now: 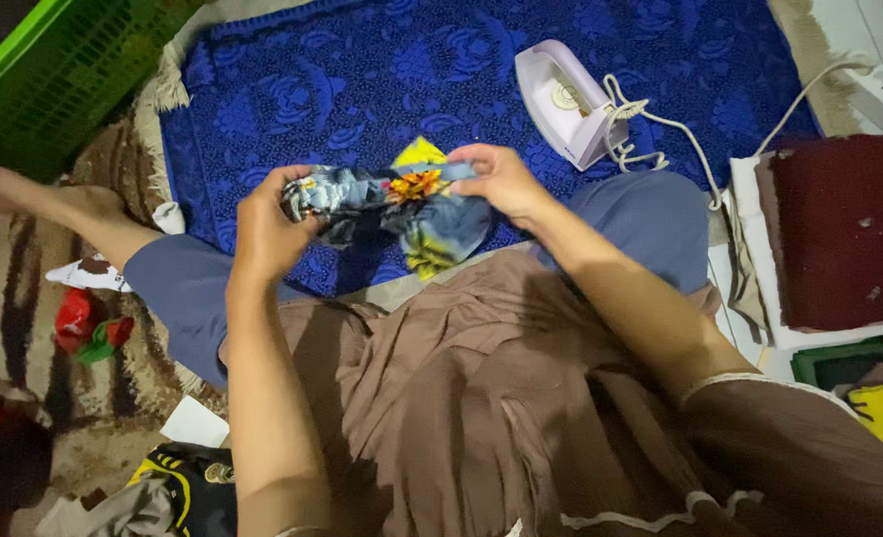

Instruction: The person irons a small patterned garment on a blue rug using a white electric iron. They repeatedly fold the garment, smooth it out, and press it with the iron, flipping it over to treat different sections.

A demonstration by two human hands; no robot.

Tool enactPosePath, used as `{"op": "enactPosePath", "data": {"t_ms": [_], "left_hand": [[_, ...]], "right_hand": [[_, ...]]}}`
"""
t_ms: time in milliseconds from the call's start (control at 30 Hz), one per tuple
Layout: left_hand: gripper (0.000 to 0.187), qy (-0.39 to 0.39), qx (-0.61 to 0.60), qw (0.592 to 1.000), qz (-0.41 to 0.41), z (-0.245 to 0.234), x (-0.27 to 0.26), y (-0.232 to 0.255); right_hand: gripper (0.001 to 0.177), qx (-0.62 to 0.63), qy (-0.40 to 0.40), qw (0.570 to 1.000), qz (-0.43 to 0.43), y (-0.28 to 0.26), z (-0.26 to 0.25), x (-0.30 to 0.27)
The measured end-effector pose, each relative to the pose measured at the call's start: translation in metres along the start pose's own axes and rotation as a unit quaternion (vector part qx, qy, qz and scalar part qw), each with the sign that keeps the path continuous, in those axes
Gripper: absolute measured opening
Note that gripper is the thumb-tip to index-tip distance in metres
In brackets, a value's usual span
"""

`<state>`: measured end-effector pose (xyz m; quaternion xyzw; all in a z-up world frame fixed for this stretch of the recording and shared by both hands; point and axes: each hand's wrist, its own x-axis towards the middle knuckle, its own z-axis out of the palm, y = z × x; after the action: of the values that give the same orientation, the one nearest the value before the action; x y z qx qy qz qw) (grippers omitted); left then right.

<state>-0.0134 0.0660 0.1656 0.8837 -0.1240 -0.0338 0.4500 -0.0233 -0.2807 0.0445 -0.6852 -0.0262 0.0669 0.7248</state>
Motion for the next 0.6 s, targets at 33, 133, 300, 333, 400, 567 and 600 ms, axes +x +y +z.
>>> {"op": "enactPosePath", "data": {"t_ms": [33, 133, 300, 333, 400, 567, 600], "left_hand": [[0.049, 0.010, 0.064, 0.997, 0.038, -0.002, 0.000, 0.003], [0.036, 0.043, 0.196, 0.970, 0.136, -0.006, -0.001, 0.008], [0.034, 0.069, 0.178, 0.920, 0.342, -0.019, 0.007, 0.023], [0.031, 0.009, 0.119, 0.963, 0.240, -0.022, 0.011, 0.024], [0.028, -0.117, -0.004, 0.993, 0.027, -0.029, 0.020, 0.026], [0.026, -0.070, 0.055, 0.996, -0.010, -0.022, 0.052, 0.034], [0.025, -0.050, 0.087, 0.995, 0.001, -0.021, 0.062, 0.036]], "right_hand": [[0.040, -0.035, 0.009, 0.999, 0.006, -0.011, -0.006, -0.004], [0.029, -0.144, 0.021, 0.989, 0.009, -0.043, -0.025, -0.018], [0.021, -0.271, 0.003, 0.962, -0.022, -0.083, -0.053, -0.027], [0.021, -0.276, 0.000, 0.961, -0.025, -0.087, -0.059, -0.024], [0.021, -0.287, -0.006, 0.957, -0.030, -0.091, -0.073, -0.012], [0.025, -0.358, 0.022, 0.926, -0.119, -0.067, -0.086, 0.048], [0.025, -0.373, 0.032, 0.913, -0.159, -0.061, -0.085, 0.062]]}}
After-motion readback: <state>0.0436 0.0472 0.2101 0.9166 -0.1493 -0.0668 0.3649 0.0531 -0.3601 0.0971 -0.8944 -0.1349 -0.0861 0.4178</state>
